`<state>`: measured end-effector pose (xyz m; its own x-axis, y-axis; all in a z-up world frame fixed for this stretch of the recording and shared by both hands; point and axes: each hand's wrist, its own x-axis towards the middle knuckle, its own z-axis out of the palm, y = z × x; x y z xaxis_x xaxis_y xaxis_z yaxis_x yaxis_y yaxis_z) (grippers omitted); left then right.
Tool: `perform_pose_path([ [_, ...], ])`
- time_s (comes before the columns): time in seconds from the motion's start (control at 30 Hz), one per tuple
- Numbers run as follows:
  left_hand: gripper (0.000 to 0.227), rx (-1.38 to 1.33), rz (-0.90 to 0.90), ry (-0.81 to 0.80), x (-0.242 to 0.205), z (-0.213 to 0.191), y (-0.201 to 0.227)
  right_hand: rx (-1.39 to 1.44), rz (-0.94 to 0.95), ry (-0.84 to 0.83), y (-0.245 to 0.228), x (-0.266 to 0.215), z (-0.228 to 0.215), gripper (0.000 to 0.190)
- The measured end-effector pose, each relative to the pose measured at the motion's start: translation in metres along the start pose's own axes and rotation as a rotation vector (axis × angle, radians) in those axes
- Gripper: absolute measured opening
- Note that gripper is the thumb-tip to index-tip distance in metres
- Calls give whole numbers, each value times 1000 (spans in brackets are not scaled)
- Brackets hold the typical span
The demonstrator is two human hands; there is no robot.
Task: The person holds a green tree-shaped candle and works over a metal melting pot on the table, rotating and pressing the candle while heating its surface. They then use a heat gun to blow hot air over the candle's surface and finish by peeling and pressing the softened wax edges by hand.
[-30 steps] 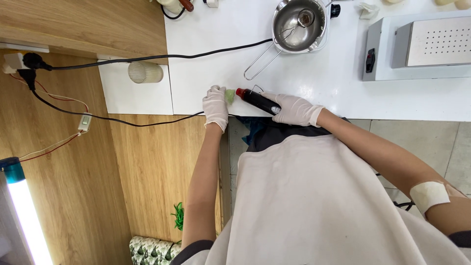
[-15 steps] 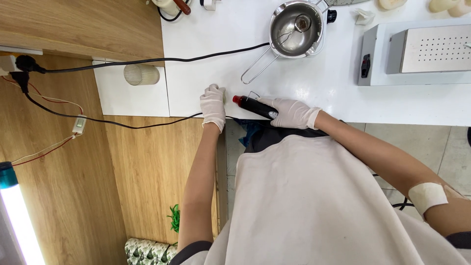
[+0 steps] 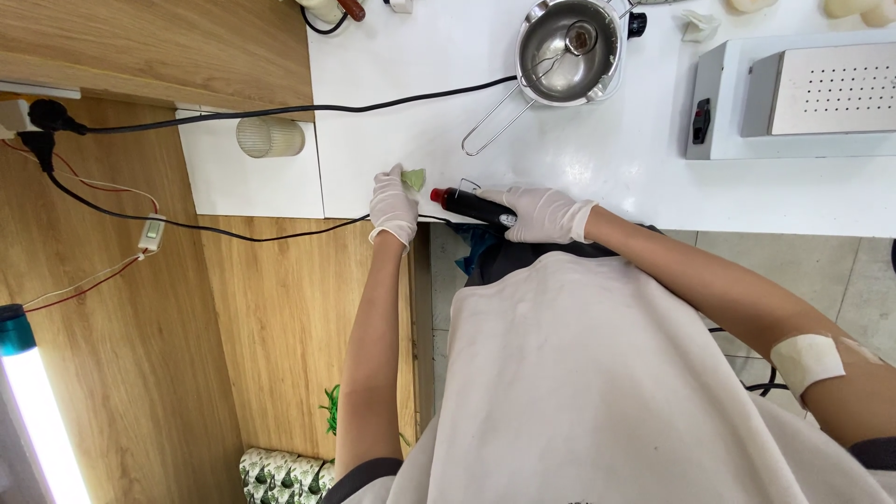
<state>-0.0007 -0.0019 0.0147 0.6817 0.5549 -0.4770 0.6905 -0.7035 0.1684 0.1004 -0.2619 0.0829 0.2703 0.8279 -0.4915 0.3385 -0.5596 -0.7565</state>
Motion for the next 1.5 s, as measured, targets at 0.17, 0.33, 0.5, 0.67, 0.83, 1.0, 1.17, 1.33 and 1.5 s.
perform_pose_path([
  [0.17, 56, -58, 44, 27, 4, 3, -2, 51, 27, 52, -4, 9, 5, 84],
  [0.33, 56, -35, 40, 14, 9, 11, -5, 66, 49, 17, -17, 7, -3, 85],
  [0.5, 48, -54, 54, 80, 11, 17, -13, 36, 29, 117, -6, 13, 8, 86],
  [0.67, 61, -43, 69, 57, 12, 17, -13, 56, 44, 37, -21, 9, -2, 86],
  [0.83, 58, -39, 52, 65, 12, 19, -18, 24, 133, 76, -26, 7, -1, 83],
  [1.0, 73, -20, 53, 31, 9, 19, -20, 5, 156, 1, -34, 5, -2, 83],
  [1.17, 81, -7, 49, 16, 4, 20, -25, -22, 139, 52, -46, -1, -1, 81],
  [1.33, 86, -4, 9, 47, -4, 26, -31, 36, 29, 17, -45, -3, 8, 81],
  [1.5, 86, -17, -23, 139, -25, 38, -41, 138, 136, 49, -35, 1, 22, 81],
])
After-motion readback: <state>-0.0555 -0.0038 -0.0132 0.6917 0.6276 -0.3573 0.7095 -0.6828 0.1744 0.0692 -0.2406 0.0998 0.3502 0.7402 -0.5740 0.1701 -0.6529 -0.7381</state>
